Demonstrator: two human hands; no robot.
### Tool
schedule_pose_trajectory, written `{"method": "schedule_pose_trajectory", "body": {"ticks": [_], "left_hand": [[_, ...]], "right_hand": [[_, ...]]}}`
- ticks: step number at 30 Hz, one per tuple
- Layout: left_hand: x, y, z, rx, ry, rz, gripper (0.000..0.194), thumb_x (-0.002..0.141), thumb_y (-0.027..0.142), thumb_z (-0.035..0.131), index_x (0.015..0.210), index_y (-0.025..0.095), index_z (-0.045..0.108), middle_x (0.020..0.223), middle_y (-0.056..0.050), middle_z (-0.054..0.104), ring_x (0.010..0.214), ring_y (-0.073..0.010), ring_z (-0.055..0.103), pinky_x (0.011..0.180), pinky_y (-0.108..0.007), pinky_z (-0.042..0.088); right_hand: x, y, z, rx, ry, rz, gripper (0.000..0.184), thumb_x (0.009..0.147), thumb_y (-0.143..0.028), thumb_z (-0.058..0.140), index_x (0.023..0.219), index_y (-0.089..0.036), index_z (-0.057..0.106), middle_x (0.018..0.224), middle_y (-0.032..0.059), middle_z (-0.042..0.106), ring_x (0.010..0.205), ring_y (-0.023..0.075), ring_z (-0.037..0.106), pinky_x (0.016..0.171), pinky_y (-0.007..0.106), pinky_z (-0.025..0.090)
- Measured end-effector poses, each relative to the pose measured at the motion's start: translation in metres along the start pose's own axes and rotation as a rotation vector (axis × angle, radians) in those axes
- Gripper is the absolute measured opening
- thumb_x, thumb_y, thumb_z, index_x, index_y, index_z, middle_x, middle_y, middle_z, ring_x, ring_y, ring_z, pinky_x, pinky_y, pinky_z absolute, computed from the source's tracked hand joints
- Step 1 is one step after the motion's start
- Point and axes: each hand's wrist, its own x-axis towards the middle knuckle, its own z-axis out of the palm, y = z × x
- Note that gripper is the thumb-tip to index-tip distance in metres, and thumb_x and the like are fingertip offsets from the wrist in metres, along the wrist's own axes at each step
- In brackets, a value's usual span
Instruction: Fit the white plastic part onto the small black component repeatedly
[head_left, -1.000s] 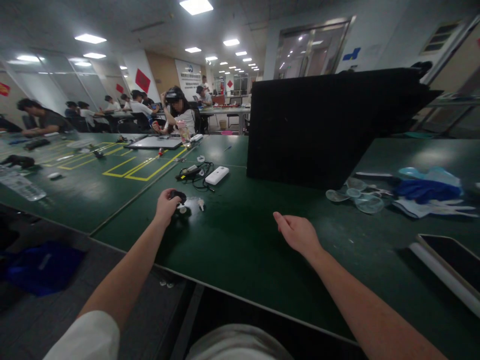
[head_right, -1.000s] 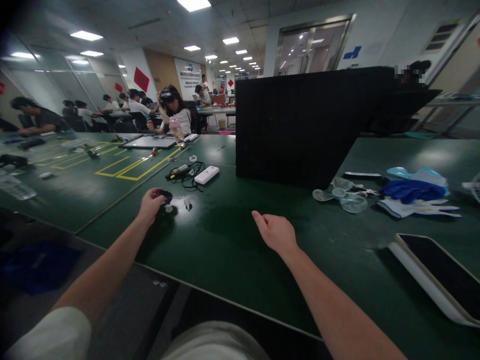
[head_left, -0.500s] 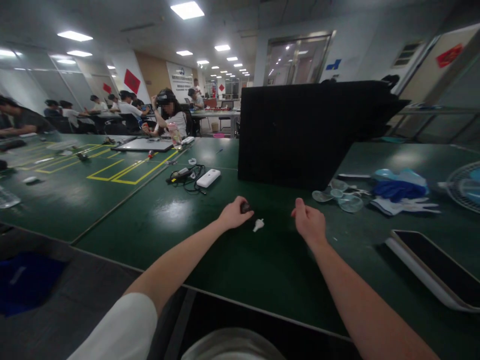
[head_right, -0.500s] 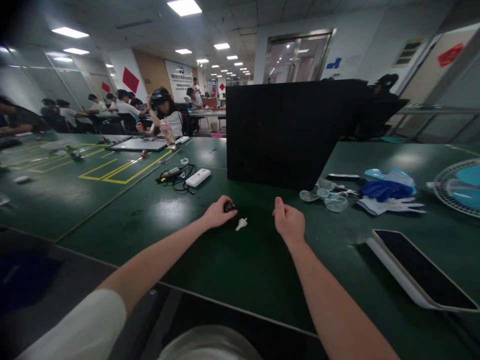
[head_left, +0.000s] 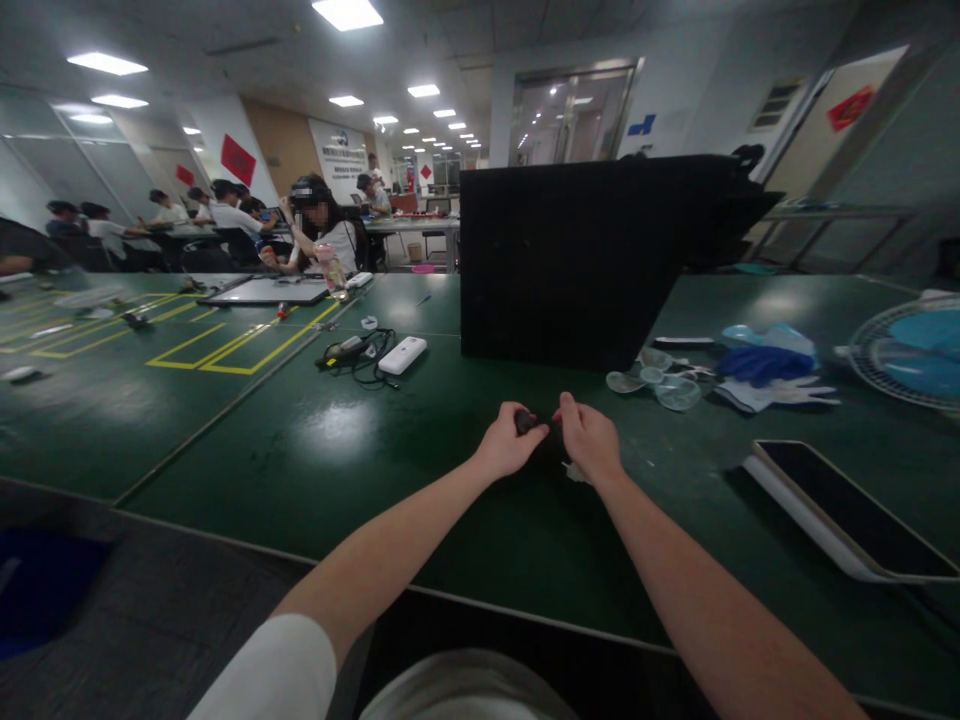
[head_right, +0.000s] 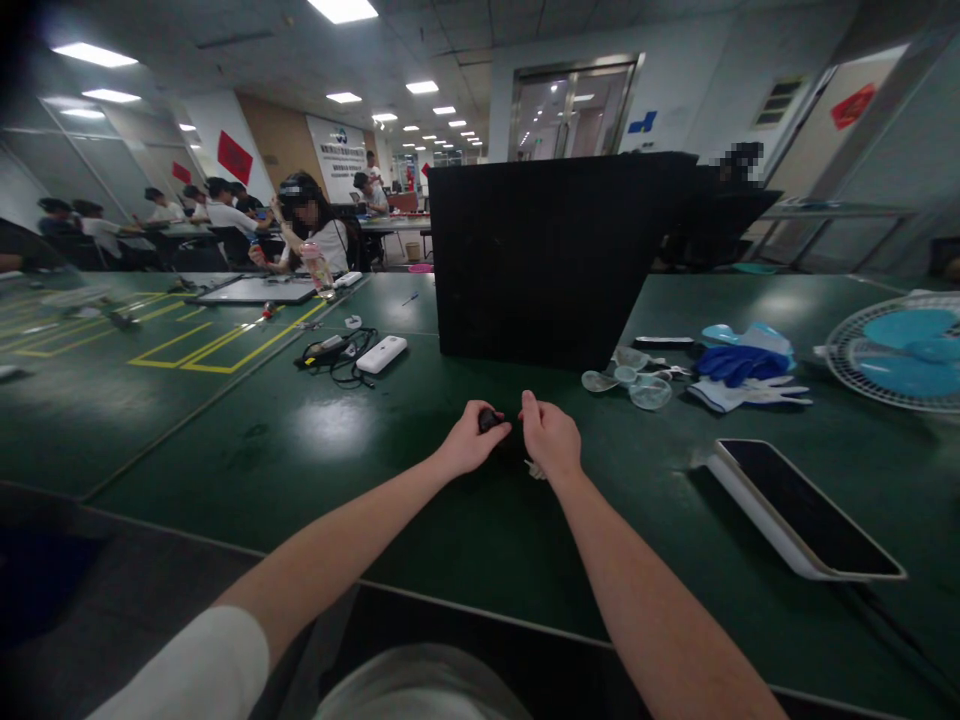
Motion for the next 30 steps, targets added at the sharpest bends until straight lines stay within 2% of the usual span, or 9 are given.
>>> {"method": "schedule_pose_trajectory", "body": {"ticks": [3,6,8,13,17,20,23,26,30], "left_hand": [[0.003,-0.003,0.001,-0.290,0.063,-0.045,0.047,0.089,0.051,0.065,0.122,0.022,0.050,0.124,-0.013,0.063,0.102,-0.0208,0.065,0.089,-0.036,0.054],[0.005,-0.009,-0.008,-0.451,0.098,-0.057,0.046,0.089,0.054,0.064,0.121,0.023,0.052,0.120,-0.012,0.065,0.103,-0.0204,0.065,0.090,-0.035,0.054],[0.004,-0.015,-0.024,-0.457,0.132,-0.002,0.043,0.090,0.052,0.063,0.120,0.022,0.054,0.120,-0.010,0.065,0.104,-0.0200,0.065,0.091,-0.035,0.054],[-0.012,-0.031,-0.086,0.002,0.226,0.189,0.040,0.084,0.039,0.072,0.119,0.021,0.064,0.120,-0.008,0.065,0.110,-0.0217,0.062,0.100,-0.039,0.050],[-0.027,-0.030,-0.112,0.263,0.131,0.228,0.050,0.080,0.035,0.076,0.126,0.023,0.062,0.119,-0.006,0.068,0.105,-0.0215,0.065,0.098,-0.039,0.052],[-0.030,-0.027,-0.113,0.368,0.094,0.264,0.052,0.080,0.036,0.076,0.129,0.024,0.061,0.124,-0.006,0.067,0.110,-0.0229,0.064,0.099,-0.039,0.051],[-0.030,-0.029,-0.107,0.431,0.060,0.296,0.055,0.080,0.038,0.077,0.131,0.026,0.060,0.128,-0.006,0.066,0.115,-0.0243,0.063,0.102,-0.040,0.050],[-0.031,-0.032,-0.099,0.409,0.033,0.300,0.057,0.080,0.038,0.077,0.132,0.026,0.058,0.126,-0.005,0.067,0.111,-0.0233,0.065,0.098,-0.039,0.052],[-0.037,-0.032,-0.087,0.314,-0.029,0.289,0.059,0.079,0.041,0.077,0.133,0.025,0.058,0.116,-0.005,0.070,0.095,-0.0201,0.068,0.087,-0.036,0.055]], "right_hand": [[-0.001,-0.004,-0.002,-0.037,-0.019,-0.112,0.058,0.100,-0.059,0.033,0.079,-0.020,0.071,0.083,0.0074,0.071,0.077,0.0208,0.063,0.066,0.030,0.039],[-0.005,-0.010,-0.004,-0.094,-0.205,-0.283,0.038,0.097,-0.048,0.047,0.091,-0.021,0.073,0.091,0.0062,0.071,0.079,0.0195,0.063,0.069,0.030,0.042],[-0.009,-0.016,-0.004,-0.107,-0.327,-0.351,0.031,0.095,-0.044,0.051,0.097,-0.022,0.073,0.095,0.0053,0.071,0.078,0.0184,0.063,0.069,0.030,0.045],[-0.022,-0.029,-0.002,-0.176,-0.491,-0.433,0.032,0.088,-0.048,0.063,0.111,-0.026,0.071,0.115,0.0054,0.070,0.099,0.0231,0.064,0.081,0.036,0.049],[-0.025,-0.029,0.004,-0.238,-0.569,-0.475,0.023,0.089,-0.038,0.064,0.107,-0.027,0.073,0.117,0.0052,0.070,0.107,0.0252,0.063,0.086,0.039,0.050],[-0.022,-0.025,0.005,-0.202,-0.533,-0.476,0.018,0.091,-0.035,0.062,0.101,-0.026,0.074,0.110,0.0051,0.071,0.100,0.0234,0.065,0.082,0.038,0.052],[-0.021,-0.027,0.000,-0.054,-0.390,-0.520,0.017,0.092,-0.034,0.061,0.097,-0.024,0.074,0.107,0.0050,0.072,0.095,0.0210,0.067,0.082,0.037,0.054],[-0.026,-0.035,-0.003,0.099,-0.256,-0.630,0.012,0.091,-0.031,0.064,0.092,-0.024,0.074,0.109,0.0052,0.073,0.099,0.0214,0.068,0.087,0.039,0.054],[-0.034,-0.044,0.000,0.125,-0.220,-0.784,0.010,0.091,-0.028,0.066,0.094,-0.025,0.075,0.108,0.0053,0.075,0.098,0.0224,0.069,0.085,0.041,0.054]]}}
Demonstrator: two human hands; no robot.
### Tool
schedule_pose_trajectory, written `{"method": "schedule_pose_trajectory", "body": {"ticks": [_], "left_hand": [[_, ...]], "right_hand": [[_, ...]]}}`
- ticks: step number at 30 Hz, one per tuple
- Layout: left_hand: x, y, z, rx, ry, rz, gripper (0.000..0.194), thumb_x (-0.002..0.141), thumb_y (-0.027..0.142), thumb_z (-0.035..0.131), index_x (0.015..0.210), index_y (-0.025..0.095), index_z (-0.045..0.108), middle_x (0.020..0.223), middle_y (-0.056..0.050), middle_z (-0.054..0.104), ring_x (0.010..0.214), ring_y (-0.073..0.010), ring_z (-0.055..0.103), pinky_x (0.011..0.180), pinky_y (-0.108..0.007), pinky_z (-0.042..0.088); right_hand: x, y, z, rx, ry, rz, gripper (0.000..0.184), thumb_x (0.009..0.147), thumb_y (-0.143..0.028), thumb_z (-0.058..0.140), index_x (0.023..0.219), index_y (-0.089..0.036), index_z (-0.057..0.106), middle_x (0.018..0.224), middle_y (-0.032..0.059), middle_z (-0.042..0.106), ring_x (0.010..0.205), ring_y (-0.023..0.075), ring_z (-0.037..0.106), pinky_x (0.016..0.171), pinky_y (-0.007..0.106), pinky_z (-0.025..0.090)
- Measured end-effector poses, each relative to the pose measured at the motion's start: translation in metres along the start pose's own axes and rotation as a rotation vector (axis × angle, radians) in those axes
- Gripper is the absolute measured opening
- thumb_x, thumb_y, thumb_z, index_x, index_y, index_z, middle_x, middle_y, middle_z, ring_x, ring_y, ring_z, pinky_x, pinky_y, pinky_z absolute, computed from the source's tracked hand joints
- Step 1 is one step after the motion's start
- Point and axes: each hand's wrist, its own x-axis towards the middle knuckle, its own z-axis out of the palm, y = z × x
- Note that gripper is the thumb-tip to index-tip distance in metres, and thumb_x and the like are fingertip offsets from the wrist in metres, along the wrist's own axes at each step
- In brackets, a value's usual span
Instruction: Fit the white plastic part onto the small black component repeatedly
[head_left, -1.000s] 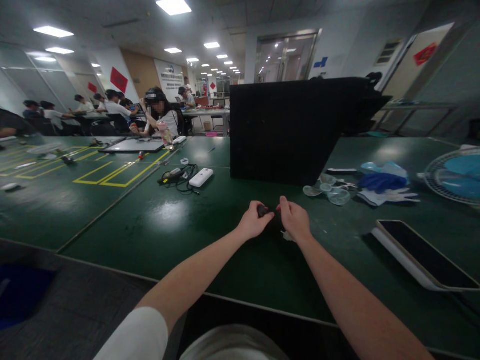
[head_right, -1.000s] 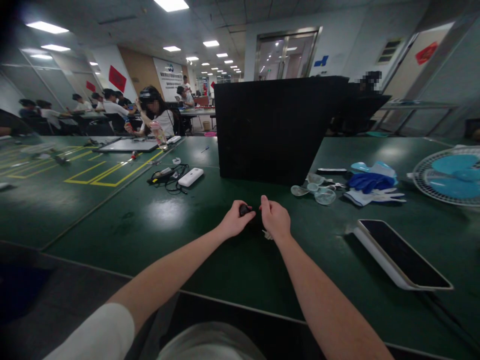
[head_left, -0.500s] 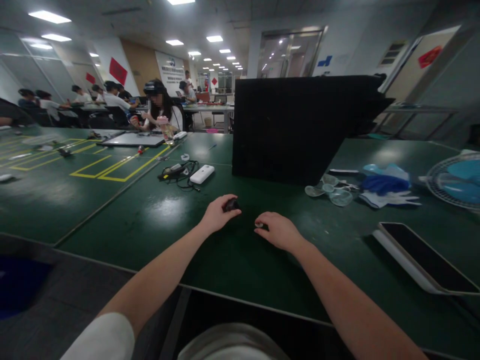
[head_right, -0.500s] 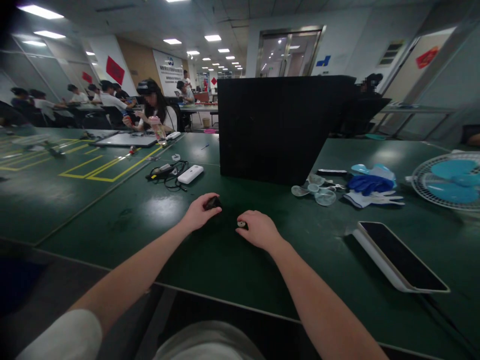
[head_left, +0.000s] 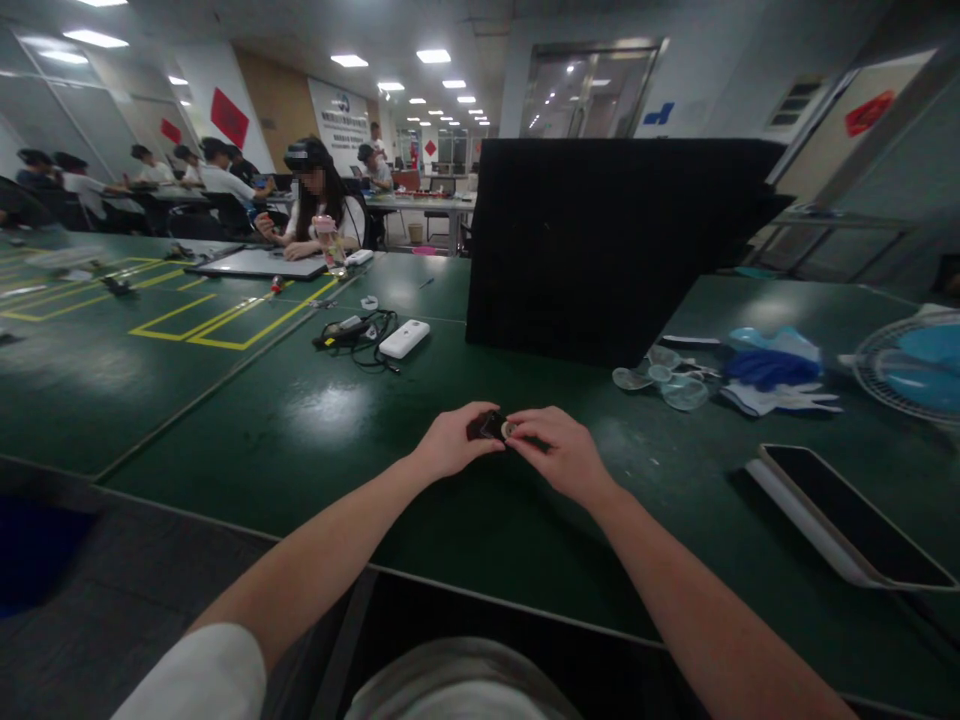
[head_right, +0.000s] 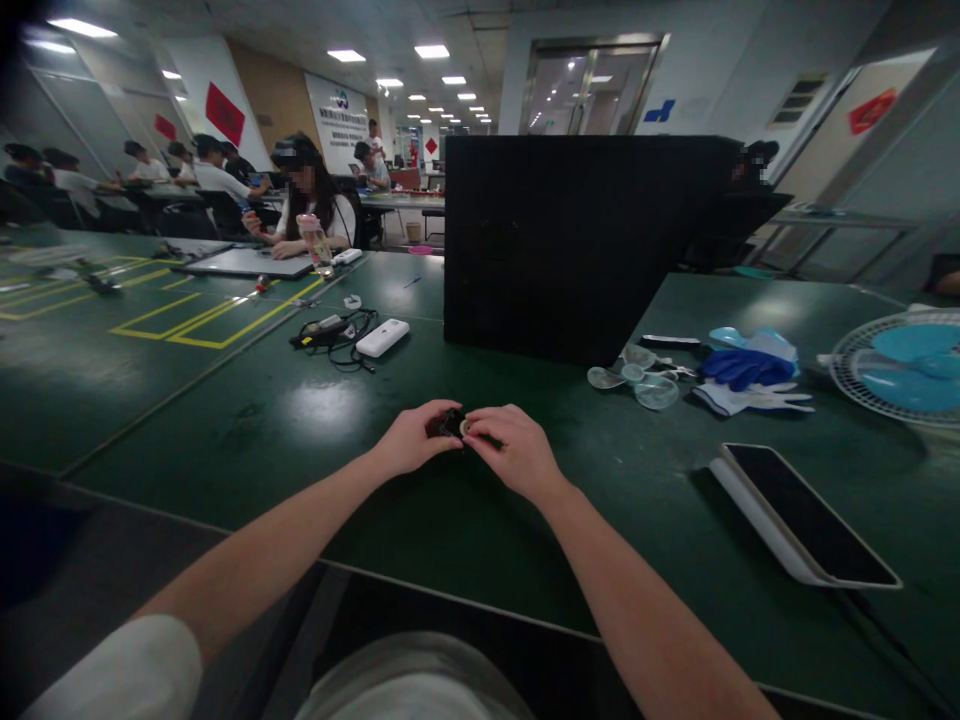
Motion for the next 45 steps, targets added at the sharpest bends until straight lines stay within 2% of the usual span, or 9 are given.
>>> {"method": "schedule_pose_trajectory", "body": {"ticks": [11,14,17,21,24,27,32,40,45], "left_hand": [[0.001,0.000,0.005,-0.254,-0.155,-0.075,0.063,0.074,0.038,0.083,0.129,0.018,0.060,0.103,-0.007,0.073,0.089,-0.0203,0.070,0.084,-0.037,0.056],[0.001,-0.002,0.005,-0.283,-0.156,-0.081,0.062,0.075,0.033,0.082,0.130,0.020,0.059,0.109,-0.008,0.073,0.097,-0.0210,0.070,0.089,-0.037,0.056],[0.002,-0.002,0.004,-0.222,-0.107,-0.112,0.059,0.076,0.032,0.081,0.130,0.023,0.060,0.115,-0.007,0.073,0.105,-0.0226,0.069,0.095,-0.039,0.054],[0.001,0.001,-0.001,-0.080,-0.022,-0.155,0.053,0.079,0.034,0.078,0.128,0.027,0.061,0.117,-0.005,0.073,0.109,-0.0237,0.069,0.096,-0.039,0.054],[-0.001,0.005,-0.005,-0.003,-0.001,-0.176,0.052,0.081,0.036,0.076,0.130,0.027,0.060,0.115,-0.005,0.074,0.105,-0.0244,0.070,0.090,-0.037,0.056],[-0.002,0.008,-0.008,0.103,0.013,-0.172,0.052,0.082,0.038,0.074,0.131,0.028,0.059,0.110,-0.005,0.074,0.097,-0.0243,0.072,0.082,-0.035,0.057],[-0.002,0.012,-0.007,0.202,0.020,-0.137,0.051,0.083,0.038,0.072,0.131,0.027,0.059,0.112,-0.005,0.074,0.093,-0.0236,0.071,0.078,-0.033,0.056],[-0.003,0.012,-0.002,0.256,0.019,-0.095,0.047,0.082,0.037,0.073,0.126,0.027,0.060,0.110,-0.004,0.073,0.096,-0.0244,0.071,0.080,-0.034,0.055],[-0.003,0.015,0.000,0.246,-0.017,-0.091,0.047,0.081,0.041,0.074,0.124,0.028,0.061,0.104,-0.003,0.074,0.092,-0.0245,0.071,0.079,-0.034,0.055]], "right_hand": [[0.000,0.000,0.001,-0.028,-0.150,-0.031,0.019,0.097,-0.028,0.060,0.106,-0.029,0.076,0.119,0.0016,0.074,0.104,0.0213,0.067,0.089,0.043,0.054],[0.003,0.003,-0.010,-0.077,-0.091,0.013,0.021,0.096,-0.032,0.059,0.107,-0.028,0.076,0.125,0.0047,0.071,0.111,0.0243,0.064,0.091,0.044,0.053],[0.004,0.016,-0.034,-0.151,0.013,0.183,0.026,0.095,-0.041,0.059,0.099,-0.023,0.077,0.108,0.0085,0.074,0.099,0.0246,0.067,0.086,0.041,0.053],[-0.006,0.039,-0.072,-0.195,-0.294,0.537,0.042,0.084,-0.062,0.064,0.083,-0.021,0.076,0.080,0.0062,0.074,0.068,0.0205,0.065,0.061,0.032,0.048],[-0.016,0.053,-0.086,-0.118,-0.600,0.629,0.043,0.068,-0.064,0.076,0.081,-0.023,0.078,0.078,0.0051,0.074,0.067,0.0212,0.066,0.057,0.030,0.047],[-0.022,0.059,-0.081,-0.127,-0.720,0.670,0.031,0.065,-0.054,0.080,0.073,-0.024,0.078,0.072,0.0035,0.073,0.064,0.0213,0.066,0.055,0.030,0.045],[-0.015,0.052,-0.059,-0.187,-0.646,0.610,0.016,0.073,-0.040,0.076,0.080,-0.025,0.077,0.077,0.0029,0.073,0.067,0.0204,0.067,0.059,0.031,0.046],[0.002,0.016,-0.032,-0.115,-0.420,0.412,0.025,0.093,-0.040,0.059,0.107,-0.028,0.074,0.094,0.0024,0.075,0.077,0.0194,0.066,0.066,0.031,0.047],[0.003,0.008,-0.021,-0.232,-0.434,0.264,0.023,0.095,-0.037,0.056,0.107,-0.029,0.074,0.099,0.0035,0.075,0.087,0.0221,0.066,0.074,0.033,0.046]]}}
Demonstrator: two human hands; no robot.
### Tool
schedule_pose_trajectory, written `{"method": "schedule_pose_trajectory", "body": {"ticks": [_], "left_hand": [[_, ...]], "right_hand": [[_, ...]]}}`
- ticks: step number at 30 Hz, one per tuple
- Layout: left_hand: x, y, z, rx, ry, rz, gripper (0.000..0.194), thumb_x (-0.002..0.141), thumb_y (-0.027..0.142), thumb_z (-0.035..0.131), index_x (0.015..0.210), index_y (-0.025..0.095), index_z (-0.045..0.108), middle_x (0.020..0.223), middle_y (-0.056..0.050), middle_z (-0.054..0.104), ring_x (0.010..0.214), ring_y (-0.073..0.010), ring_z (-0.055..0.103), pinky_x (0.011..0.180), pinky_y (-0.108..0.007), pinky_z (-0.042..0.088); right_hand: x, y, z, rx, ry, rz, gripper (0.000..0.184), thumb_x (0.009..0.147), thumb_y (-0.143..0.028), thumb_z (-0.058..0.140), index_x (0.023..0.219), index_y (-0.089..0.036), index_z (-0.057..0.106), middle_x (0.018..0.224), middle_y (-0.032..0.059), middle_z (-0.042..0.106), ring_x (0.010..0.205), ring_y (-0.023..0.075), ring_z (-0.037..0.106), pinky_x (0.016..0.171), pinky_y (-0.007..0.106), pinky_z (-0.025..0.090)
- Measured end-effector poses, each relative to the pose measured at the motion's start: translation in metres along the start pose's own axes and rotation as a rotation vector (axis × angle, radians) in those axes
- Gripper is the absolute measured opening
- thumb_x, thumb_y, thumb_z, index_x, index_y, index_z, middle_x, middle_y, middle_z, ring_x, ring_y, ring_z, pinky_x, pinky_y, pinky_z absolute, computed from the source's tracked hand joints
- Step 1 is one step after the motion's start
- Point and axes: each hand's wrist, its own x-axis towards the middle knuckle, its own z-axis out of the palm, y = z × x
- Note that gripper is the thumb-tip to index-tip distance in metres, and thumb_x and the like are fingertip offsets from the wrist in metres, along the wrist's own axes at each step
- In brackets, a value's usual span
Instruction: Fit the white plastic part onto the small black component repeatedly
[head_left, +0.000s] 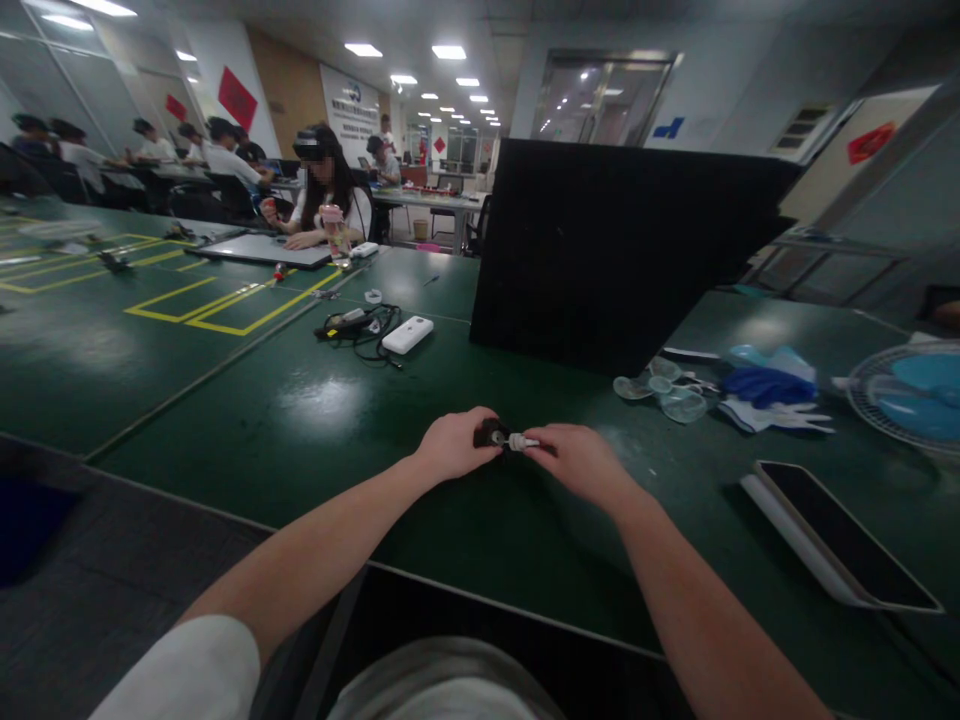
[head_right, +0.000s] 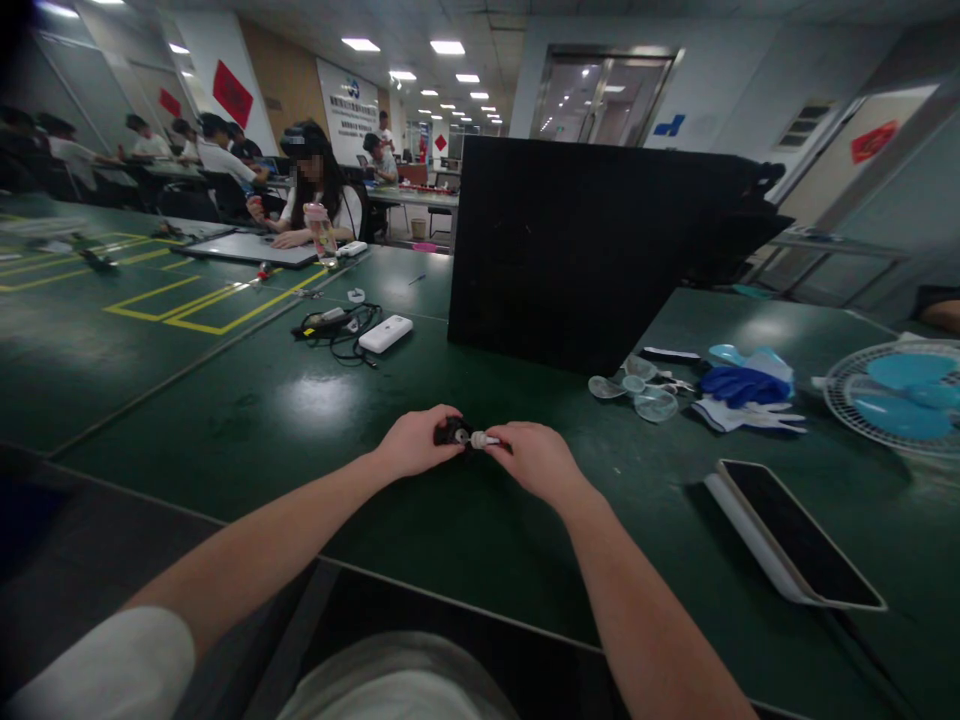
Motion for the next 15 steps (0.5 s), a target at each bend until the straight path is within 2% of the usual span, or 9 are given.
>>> {"method": "schedule_pose_trajectory", "body": {"ticks": [7,15], "left_hand": [[0.0004,0.0023,0.0008,0.001,-0.006,-0.008,0.046,0.080,0.040,0.074,0.123,0.028,0.061,0.108,-0.003,0.073,0.095,-0.0251,0.071,0.081,-0.035,0.055],[-0.0010,0.0014,-0.0004,0.013,0.009,-0.002,0.045,0.080,0.041,0.073,0.123,0.029,0.061,0.107,-0.003,0.073,0.094,-0.0255,0.070,0.082,-0.036,0.055]], "right_hand": [[-0.0006,-0.0039,0.0003,-0.008,0.021,0.016,0.026,0.095,-0.045,0.055,0.100,-0.028,0.074,0.090,0.0033,0.073,0.075,0.0194,0.064,0.065,0.031,0.042],[-0.0023,-0.0061,-0.0032,0.034,0.083,0.010,0.022,0.095,-0.033,0.054,0.098,-0.026,0.074,0.089,0.0036,0.071,0.074,0.0173,0.063,0.065,0.030,0.042]]}}
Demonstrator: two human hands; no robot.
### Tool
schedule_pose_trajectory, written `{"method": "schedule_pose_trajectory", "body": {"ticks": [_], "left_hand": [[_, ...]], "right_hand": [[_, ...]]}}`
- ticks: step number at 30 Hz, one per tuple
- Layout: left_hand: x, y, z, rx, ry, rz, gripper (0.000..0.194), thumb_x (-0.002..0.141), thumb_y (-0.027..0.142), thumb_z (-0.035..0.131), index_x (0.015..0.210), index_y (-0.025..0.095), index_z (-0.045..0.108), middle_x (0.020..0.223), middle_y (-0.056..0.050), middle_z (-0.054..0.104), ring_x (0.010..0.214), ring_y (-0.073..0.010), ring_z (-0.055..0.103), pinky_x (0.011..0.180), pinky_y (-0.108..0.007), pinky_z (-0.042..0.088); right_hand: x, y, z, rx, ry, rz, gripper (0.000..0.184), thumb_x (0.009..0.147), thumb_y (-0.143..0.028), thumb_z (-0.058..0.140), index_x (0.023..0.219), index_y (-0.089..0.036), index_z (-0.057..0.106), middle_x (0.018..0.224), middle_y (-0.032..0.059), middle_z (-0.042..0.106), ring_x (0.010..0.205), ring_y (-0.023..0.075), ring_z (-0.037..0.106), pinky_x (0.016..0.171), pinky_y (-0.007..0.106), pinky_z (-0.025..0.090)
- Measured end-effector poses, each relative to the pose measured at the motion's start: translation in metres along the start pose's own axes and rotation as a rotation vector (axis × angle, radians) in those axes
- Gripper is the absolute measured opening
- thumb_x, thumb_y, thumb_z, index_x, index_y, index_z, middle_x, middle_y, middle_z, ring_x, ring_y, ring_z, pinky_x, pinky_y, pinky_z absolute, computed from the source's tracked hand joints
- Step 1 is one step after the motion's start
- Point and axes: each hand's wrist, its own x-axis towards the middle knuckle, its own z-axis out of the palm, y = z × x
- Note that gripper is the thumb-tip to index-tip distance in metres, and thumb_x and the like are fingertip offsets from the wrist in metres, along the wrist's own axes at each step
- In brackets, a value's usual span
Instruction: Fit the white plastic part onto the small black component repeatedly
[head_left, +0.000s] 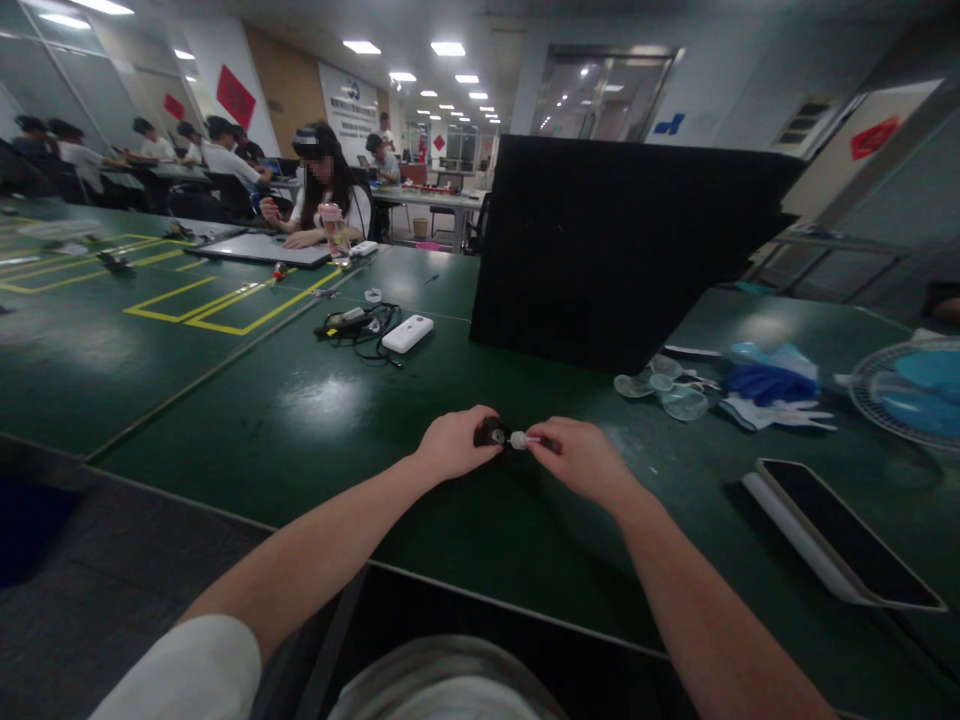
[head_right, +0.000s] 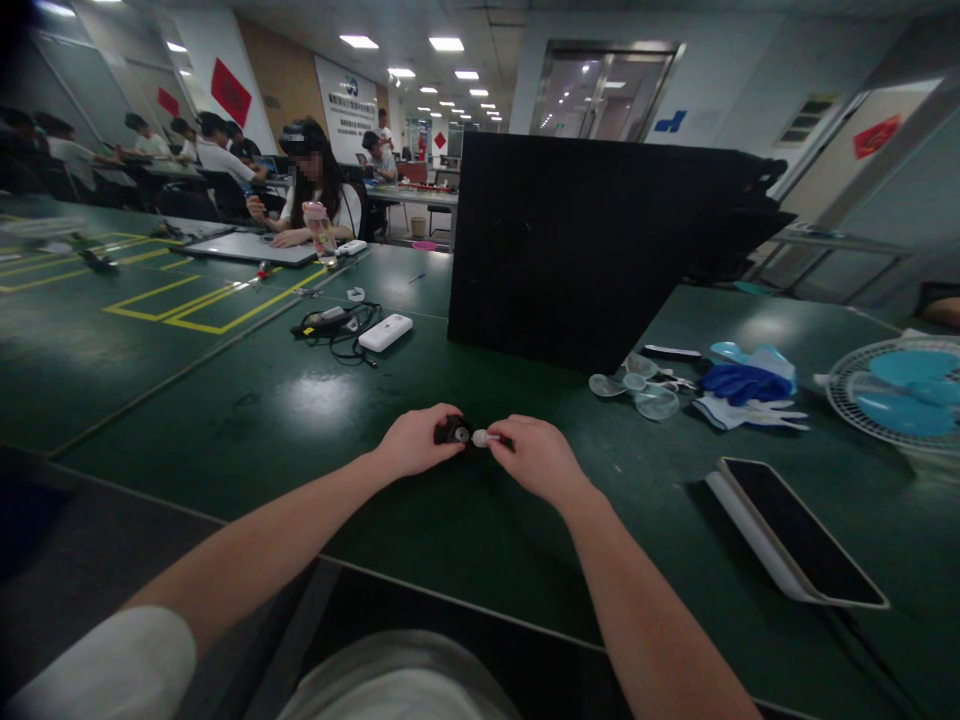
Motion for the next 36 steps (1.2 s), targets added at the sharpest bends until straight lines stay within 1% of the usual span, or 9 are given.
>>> {"method": "schedule_pose_trajectory", "body": {"ticks": [4,10,13,15,18,22,28,32,36], "left_hand": [[0.000,0.001,0.001,0.015,0.002,-0.007,0.046,0.080,0.041,0.074,0.123,0.029,0.061,0.107,-0.003,0.073,0.095,-0.0253,0.070,0.084,-0.036,0.054],[0.001,-0.001,0.002,-0.024,0.003,0.065,0.046,0.081,0.040,0.073,0.123,0.027,0.062,0.106,-0.003,0.073,0.092,-0.0239,0.070,0.081,-0.035,0.055],[0.001,-0.002,0.001,-0.019,-0.004,0.045,0.046,0.081,0.041,0.073,0.124,0.027,0.062,0.106,-0.004,0.073,0.092,-0.0245,0.070,0.081,-0.036,0.055],[0.001,-0.003,0.000,-0.019,-0.009,0.029,0.046,0.081,0.040,0.073,0.124,0.027,0.061,0.107,-0.004,0.073,0.094,-0.0247,0.070,0.081,-0.036,0.055],[0.001,-0.003,0.000,-0.030,-0.012,0.024,0.046,0.081,0.038,0.073,0.124,0.027,0.060,0.109,-0.004,0.073,0.095,-0.0247,0.069,0.081,-0.036,0.054],[0.001,-0.003,-0.001,-0.053,-0.026,0.026,0.047,0.082,0.038,0.073,0.126,0.027,0.059,0.111,-0.004,0.072,0.096,-0.0243,0.069,0.083,-0.037,0.054],[0.001,-0.007,0.000,-0.066,0.000,0.046,0.046,0.080,0.038,0.074,0.123,0.025,0.062,0.116,-0.005,0.069,0.103,-0.0243,0.066,0.091,-0.039,0.053],[0.001,-0.031,-0.009,-0.039,0.074,0.030,0.045,0.076,0.037,0.075,0.118,0.023,0.064,0.118,-0.007,0.067,0.104,-0.0236,0.065,0.095,-0.039,0.052],[-0.017,-0.082,-0.042,-0.001,0.160,-0.077,0.053,0.073,0.030,0.073,0.123,0.022,0.059,0.119,-0.007,0.068,0.105,-0.0241,0.066,0.095,-0.038,0.052]], "right_hand": [[0.001,0.000,0.003,0.014,-0.009,-0.018,0.022,0.095,-0.033,0.054,0.098,-0.025,0.075,0.088,0.0038,0.070,0.074,0.0172,0.063,0.065,0.031,0.043],[0.004,-0.006,0.013,0.013,-0.028,0.024,0.029,0.097,-0.043,0.052,0.095,-0.026,0.075,0.088,0.0044,0.071,0.073,0.0175,0.062,0.063,0.030,0.044],[0.005,-0.004,0.017,0.061,0.012,0.097,0.036,0.096,-0.053,0.051,0.092,-0.026,0.075,0.087,0.0038,0.072,0.071,0.0175,0.062,0.060,0.030,0.043],[0.006,0.003,0.017,0.113,0.081,0.167,0.043,0.096,-0.060,0.048,0.095,-0.025,0.074,0.086,0.0035,0.072,0.070,0.0178,0.063,0.059,0.029,0.043],[0.008,0.020,0.015,0.179,0.168,0.342,0.058,0.098,-0.066,0.035,0.097,-0.023,0.073,0.077,0.0041,0.071,0.065,0.0184,0.063,0.056,0.029,0.043],[0.011,0.040,0.013,0.198,0.082,0.551,0.070,0.097,-0.071,0.026,0.088,-0.019,0.073,0.068,0.0060,0.068,0.060,0.0193,0.063,0.052,0.030,0.042],[0.013,0.047,0.022,0.156,-0.036,0.596,0.069,0.091,-0.078,0.033,0.081,-0.021,0.072,0.071,0.0065,0.070,0.062,0.0198,0.065,0.051,0.029,0.042],[0.014,0.049,0.025,0.123,-0.047,0.588,0.067,0.090,-0.078,0.037,0.084,-0.021,0.073,0.077,0.0068,0.072,0.064,0.0189,0.065,0.052,0.028,0.042],[0.016,0.051,0.024,0.146,-0.073,0.616,0.067,0.089,-0.079,0.038,0.093,-0.022,0.073,0.079,0.0073,0.072,0.067,0.0210,0.066,0.054,0.030,0.043]]}}
